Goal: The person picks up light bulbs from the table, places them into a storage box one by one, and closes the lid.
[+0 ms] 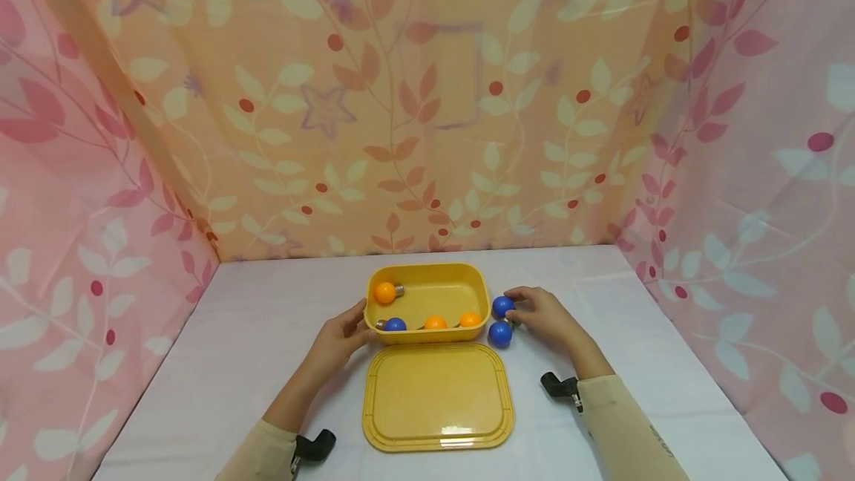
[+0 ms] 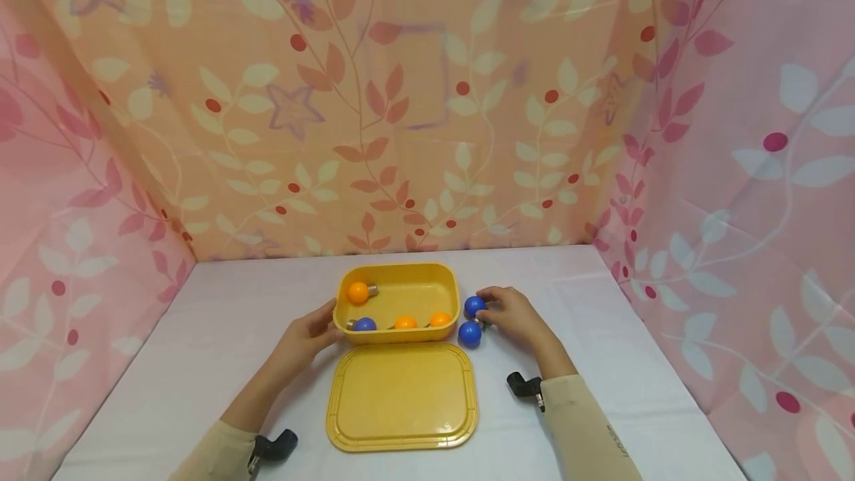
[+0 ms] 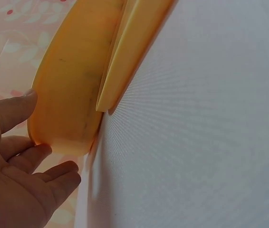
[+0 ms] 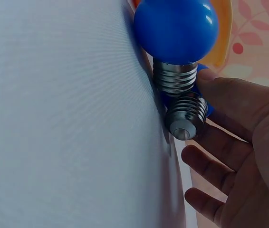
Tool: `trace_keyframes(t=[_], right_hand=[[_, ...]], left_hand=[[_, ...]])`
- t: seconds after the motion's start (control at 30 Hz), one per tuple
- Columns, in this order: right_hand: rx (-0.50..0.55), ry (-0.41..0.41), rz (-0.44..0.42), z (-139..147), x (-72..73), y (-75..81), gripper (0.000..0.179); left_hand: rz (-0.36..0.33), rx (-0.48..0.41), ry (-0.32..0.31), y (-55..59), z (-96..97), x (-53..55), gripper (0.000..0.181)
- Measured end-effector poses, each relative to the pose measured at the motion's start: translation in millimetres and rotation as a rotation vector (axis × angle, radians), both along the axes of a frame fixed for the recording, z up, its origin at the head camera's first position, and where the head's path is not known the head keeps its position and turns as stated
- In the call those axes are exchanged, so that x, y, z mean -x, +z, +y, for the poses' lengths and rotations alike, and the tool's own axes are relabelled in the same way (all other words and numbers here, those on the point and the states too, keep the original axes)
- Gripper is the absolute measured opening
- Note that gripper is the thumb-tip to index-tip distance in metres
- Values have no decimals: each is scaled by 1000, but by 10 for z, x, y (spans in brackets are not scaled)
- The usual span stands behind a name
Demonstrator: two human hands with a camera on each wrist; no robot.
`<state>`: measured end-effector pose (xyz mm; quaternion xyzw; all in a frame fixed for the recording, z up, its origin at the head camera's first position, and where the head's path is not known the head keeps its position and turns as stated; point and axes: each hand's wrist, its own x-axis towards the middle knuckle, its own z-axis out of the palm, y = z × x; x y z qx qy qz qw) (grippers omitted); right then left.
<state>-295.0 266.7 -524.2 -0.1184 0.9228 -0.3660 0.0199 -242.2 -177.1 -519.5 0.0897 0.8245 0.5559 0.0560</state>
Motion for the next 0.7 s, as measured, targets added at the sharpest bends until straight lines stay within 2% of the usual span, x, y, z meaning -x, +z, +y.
trace_keyframes(t=[0.2,0.37,0.53,0.7], right_hand=[[19,3,21,-8,-11,-78,46],[33,-2,44,-1,1,-102,44],[31,-27,24,7,5,-59,46],[22,-55,22,-6,-15,74,48]], left_hand=[[-3,-2,-8,-58,-26,1,76],[-4,-2,-7,-55,-18,1,76],[-22,4,-6,-30,-14,16,76],[-4,22,-14,-35,-25,48,76]])
